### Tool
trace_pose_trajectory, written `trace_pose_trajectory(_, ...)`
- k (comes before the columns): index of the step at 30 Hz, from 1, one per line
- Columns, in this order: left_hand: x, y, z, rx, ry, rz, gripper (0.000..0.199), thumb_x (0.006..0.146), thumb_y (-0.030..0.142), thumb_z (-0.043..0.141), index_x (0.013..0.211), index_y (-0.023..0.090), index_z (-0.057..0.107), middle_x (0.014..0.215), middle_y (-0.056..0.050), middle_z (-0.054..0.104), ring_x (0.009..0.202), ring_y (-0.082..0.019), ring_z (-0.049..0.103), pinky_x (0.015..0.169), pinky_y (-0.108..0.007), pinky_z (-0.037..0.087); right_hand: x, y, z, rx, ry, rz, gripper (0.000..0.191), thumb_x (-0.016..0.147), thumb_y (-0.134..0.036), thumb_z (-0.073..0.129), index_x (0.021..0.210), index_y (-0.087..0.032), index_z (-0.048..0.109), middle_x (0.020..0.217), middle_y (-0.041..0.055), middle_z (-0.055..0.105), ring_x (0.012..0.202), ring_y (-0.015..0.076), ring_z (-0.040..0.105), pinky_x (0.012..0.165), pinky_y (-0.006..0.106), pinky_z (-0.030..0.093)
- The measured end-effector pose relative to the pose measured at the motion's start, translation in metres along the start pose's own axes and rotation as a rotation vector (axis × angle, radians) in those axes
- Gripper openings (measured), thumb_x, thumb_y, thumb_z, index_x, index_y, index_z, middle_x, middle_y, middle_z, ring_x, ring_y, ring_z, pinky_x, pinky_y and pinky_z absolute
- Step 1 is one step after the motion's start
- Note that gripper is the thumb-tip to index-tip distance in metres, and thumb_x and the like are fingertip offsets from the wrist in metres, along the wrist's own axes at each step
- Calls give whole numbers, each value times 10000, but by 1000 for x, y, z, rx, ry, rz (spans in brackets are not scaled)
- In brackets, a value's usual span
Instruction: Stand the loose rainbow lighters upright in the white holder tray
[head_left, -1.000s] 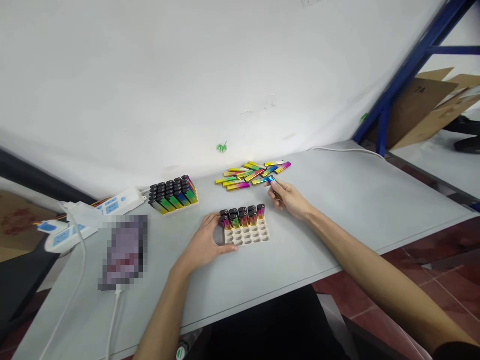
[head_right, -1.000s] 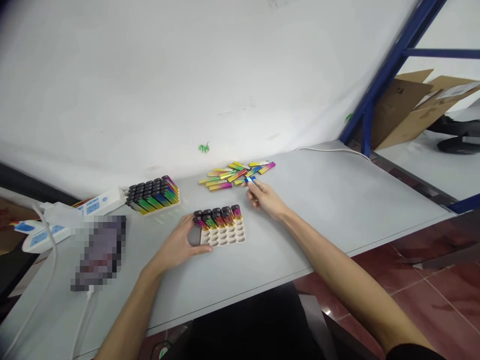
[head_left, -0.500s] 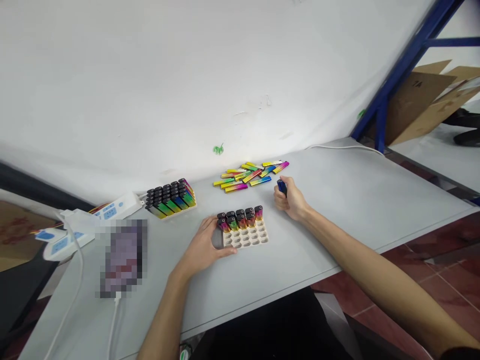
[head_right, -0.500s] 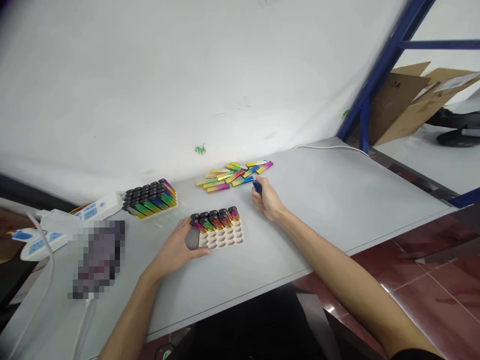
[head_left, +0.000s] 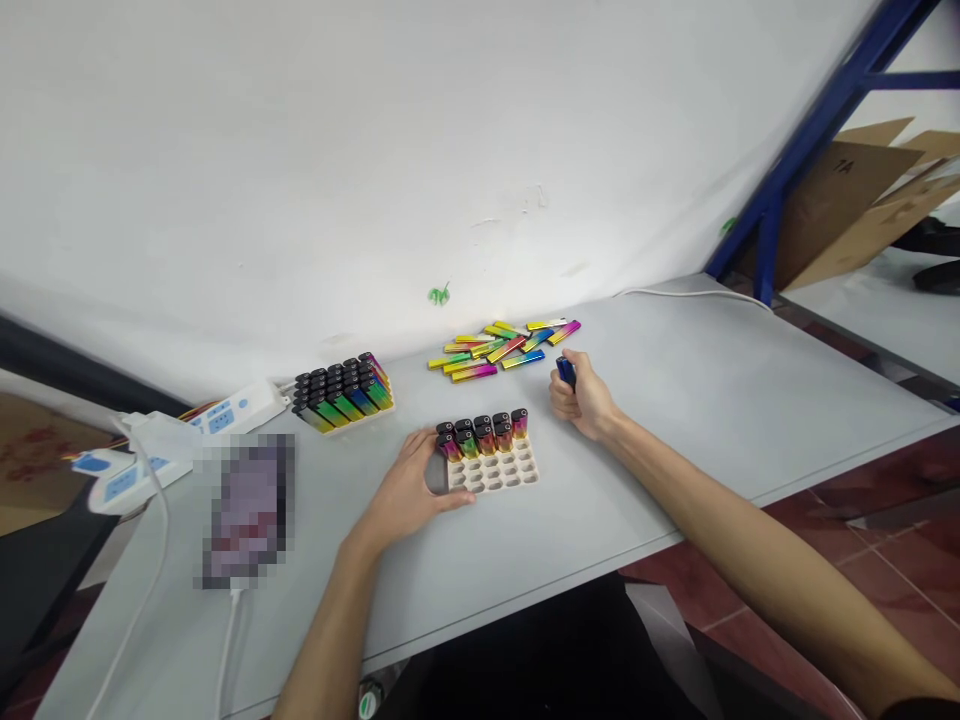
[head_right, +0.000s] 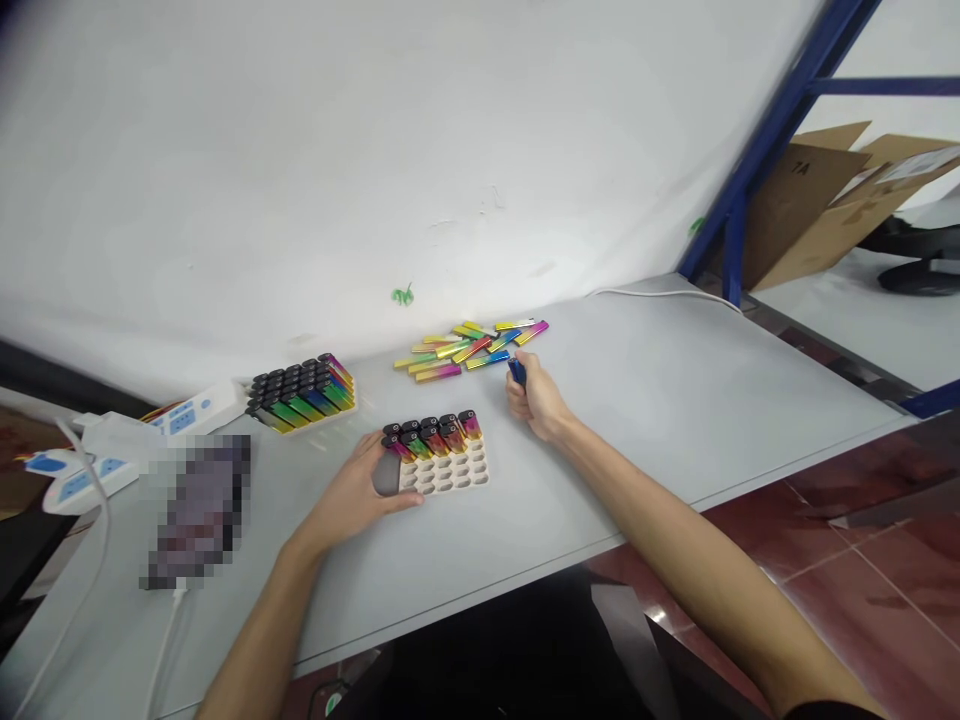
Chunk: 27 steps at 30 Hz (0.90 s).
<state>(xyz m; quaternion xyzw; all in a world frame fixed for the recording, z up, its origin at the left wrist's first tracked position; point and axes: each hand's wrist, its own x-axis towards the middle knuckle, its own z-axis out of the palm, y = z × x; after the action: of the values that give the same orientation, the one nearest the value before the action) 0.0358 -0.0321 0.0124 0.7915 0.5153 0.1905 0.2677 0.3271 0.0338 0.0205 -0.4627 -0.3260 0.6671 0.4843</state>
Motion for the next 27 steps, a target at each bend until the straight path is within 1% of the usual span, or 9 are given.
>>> trace_pose_trajectory(4, 0, -2, 0, 7, 7, 17, 801, 733, 550, 790, 1391, 228, 467, 1455, -118, 495, 1401, -333, 394, 1164, -510, 339, 1, 2, 0, -25, 14, -28, 520, 907, -564, 392, 522, -238, 267, 443, -84, 142, 401, 74, 65, 387, 250, 74)
trace_pose_trajectory(7, 0, -4, 1, 9, 15, 27, 798, 722, 548, 799, 1379, 224, 482, 1431, -123, 514, 1384, -343, 412, 1153, -522, 348, 1, 3, 0, -42, -11, -56, 523, 890, -631, 431, 567, -222, 385, 471, -86, 181, 409, 74, 104, 396, 242, 108)
trace_pose_trajectory(10, 1, -5, 4, 13, 37, 41, 795, 724, 539, 802, 1378, 221, 481, 1416, -123, 522, 1371, -337, 426, 1151, -518, 348, 0, 5, 0, -55, -70, -87, 483, 870, -659, 479, 744, -200, 562, 555, -60, 338, 437, 86, 261, 417, 240, 231)
trace_pose_trajectory(12, 1, -5, 6, 15, 55, 58, 786, 732, 542, 797, 1375, 220, 481, 1406, -121, 527, 1360, -329, 435, 1150, -512, 351, 0, 6, 1, -88, -81, -117, 427, 848, -623, 557, 839, -198, 598, 650, -34, 451, 510, 104, 400, 473, 254, 332)
trace_pose_trajectory(14, 1, -5, 6, 12, 63, 65, 773, 735, 548, 792, 1365, 219, 489, 1393, -118, 534, 1349, -326, 443, 1144, -510, 359, 0, 7, 1, -143, -87, -168, 380, 823, -576, 639, 849, -199, 597, 710, -22, 513, 591, 119, 481, 553, 266, 389)
trace_pose_trajectory(17, 1, -3, 4, 3, 54, 67, 785, 718, 558, 801, 1357, 219, 497, 1385, -114, 537, 1341, -326, 448, 1137, -508, 370, 2, 7, -1, -232, -78, -270, 355, 818, -539, 688, 807, -201, 578, 724, -19, 558, 645, 123, 494, 632, 273, 389)
trace_pose_trajectory(22, 0, 0, -1, -15, 19, 109, 849, 706, 543, 817, 1416, 260, 448, 1434, -95, 507, 1370, -317, 425, 1156, -487, 355, 3, 2, -10, -350, 2, -359, 326, 815, -516, 711, 822, -197, 642, 760, -21, 573, 656, 114, 431, 630, 279, 331)
trace_pose_trajectory(24, 0, 0, -2, -13, 18, 110, 865, 700, 542, 822, 1424, 261, 440, 1443, -96, 500, 1379, -322, 417, 1159, -490, 351, 0, -3, -12, -361, -61, -359, 312, 795, -497, 739, 822, -195, 664, 722, -28, 539, 653, 117, 429, 631, 284, 337)
trace_pose_trajectory(27, 0, 0, -1, -3, 20, 109, 877, 692, 534, 831, 1424, 253, 437, 1445, -104, 497, 1383, -332, 413, 1160, -501, 347, -6, -11, -15, -374, -244, -301, 304, 755, -464, 785, 805, -185, 678, 722, -18, 564, 662, 124, 472, 644, 291, 379)
